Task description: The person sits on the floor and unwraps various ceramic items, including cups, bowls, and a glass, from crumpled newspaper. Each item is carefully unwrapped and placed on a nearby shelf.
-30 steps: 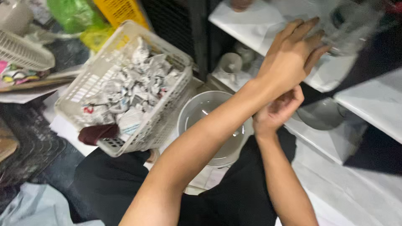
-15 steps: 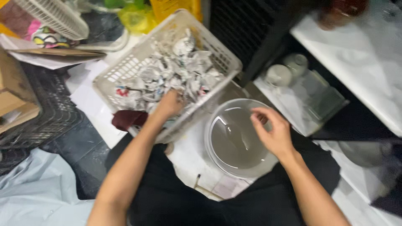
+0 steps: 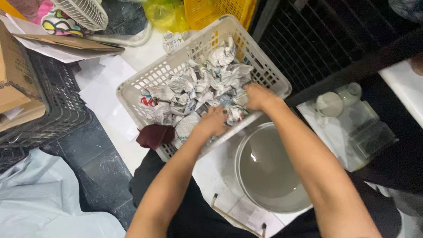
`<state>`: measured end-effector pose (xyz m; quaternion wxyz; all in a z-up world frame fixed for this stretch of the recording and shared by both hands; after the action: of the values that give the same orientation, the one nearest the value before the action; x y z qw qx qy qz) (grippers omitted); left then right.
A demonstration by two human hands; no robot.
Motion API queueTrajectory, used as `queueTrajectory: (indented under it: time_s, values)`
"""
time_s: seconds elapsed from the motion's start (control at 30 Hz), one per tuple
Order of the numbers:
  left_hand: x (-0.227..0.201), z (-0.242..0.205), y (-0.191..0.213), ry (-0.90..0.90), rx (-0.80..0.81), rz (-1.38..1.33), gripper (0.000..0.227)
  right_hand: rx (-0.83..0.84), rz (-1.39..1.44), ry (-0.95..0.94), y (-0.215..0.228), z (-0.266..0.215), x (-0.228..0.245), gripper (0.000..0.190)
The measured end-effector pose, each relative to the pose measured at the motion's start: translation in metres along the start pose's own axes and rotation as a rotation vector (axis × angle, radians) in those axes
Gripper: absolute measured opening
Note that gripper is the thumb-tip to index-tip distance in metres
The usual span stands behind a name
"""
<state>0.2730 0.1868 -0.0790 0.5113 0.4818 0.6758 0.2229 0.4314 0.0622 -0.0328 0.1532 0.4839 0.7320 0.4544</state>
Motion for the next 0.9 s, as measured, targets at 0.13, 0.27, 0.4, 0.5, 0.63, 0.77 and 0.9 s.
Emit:
queueTrajectory:
  time_s: [0.13,0.27,0.4,0.5,0.63,0.77,0.9]
  values:
    - [0.002,-0.007,-0.002,0.017,0.089,-0.009,0.053,0.274,-0.166,-0.238,-0.019,0.034,0.002,0.111]
    - [0.004,-0.007,-0.004,0.035,0.087,0.014,0.048,0.285,-0.233,-0.272,-0.024,0.045,0.006,0.120]
    - [0.002,0.001,-0.008,0.044,0.018,0.096,0.041,0.221,-0.251,-0.198,-0.024,0.056,0.006,0.103]
    - [0.003,0.000,-0.016,0.059,0.043,0.080,0.041,0.145,-0.167,-0.104,-0.022,0.059,-0.003,0.080]
    - [0.000,-0.002,-0.008,0.062,0.046,0.028,0.045,0.028,-0.044,-0.029,-0.012,0.045,-0.013,0.062]
    - [-0.003,-0.008,0.017,0.113,0.118,-0.033,0.061,-0.298,0.286,0.294,0.013,0.001,-0.011,0.063]
    - [-0.015,-0.035,0.039,0.051,-0.194,-0.264,0.099,-0.304,0.899,0.336,0.022,-0.058,-0.014,0.059]
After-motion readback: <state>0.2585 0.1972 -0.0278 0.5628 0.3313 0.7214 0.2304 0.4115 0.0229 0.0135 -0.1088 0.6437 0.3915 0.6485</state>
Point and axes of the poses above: each hand's wrist, its own z-axis towards the middle knuckle, its own y-axis out of the back of the hand, x = y × z, the point moved 2 cm from there along z, towards the middle knuckle, and after that the axes turned 11 degrees about -y, right-handed, at the moved point
